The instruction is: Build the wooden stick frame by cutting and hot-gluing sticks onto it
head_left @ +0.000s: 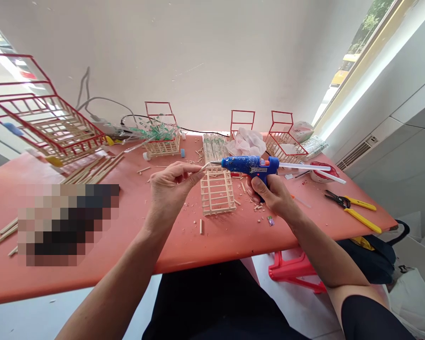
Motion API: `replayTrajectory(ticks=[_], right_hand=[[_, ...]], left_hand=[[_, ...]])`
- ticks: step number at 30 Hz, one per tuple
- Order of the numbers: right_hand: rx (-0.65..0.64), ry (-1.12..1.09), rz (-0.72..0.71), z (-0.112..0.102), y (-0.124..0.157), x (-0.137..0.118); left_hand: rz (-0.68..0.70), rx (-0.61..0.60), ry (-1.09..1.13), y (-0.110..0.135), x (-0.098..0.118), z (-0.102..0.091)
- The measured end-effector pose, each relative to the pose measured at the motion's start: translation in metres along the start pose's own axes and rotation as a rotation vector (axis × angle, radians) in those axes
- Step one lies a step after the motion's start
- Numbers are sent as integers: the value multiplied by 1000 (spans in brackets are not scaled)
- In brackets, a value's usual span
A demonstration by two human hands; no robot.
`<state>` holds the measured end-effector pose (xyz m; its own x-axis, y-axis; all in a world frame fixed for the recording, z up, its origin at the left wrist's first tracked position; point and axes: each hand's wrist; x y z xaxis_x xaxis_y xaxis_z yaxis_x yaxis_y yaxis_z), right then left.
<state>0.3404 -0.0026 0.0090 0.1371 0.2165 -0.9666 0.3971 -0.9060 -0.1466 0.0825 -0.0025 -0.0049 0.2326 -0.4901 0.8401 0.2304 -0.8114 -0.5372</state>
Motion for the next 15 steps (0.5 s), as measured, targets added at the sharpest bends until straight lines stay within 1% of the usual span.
replayTrajectory(ticks=[5, 15], right_hand=[[-18, 10, -6, 0, 0, 1], [-12, 32, -6, -2, 1, 4]], left_hand=[[4, -3, 7, -1, 0, 0], [20, -7, 22, 0, -3, 1]])
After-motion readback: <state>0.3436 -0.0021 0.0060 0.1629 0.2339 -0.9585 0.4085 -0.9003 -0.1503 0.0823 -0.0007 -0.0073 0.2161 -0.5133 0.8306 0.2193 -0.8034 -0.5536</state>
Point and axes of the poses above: each hand's wrist, its own y-axis away from the middle knuckle, its own z-axis out of the palm, x = y × z, and after that the axes turned 4 degrees about z, right-handed
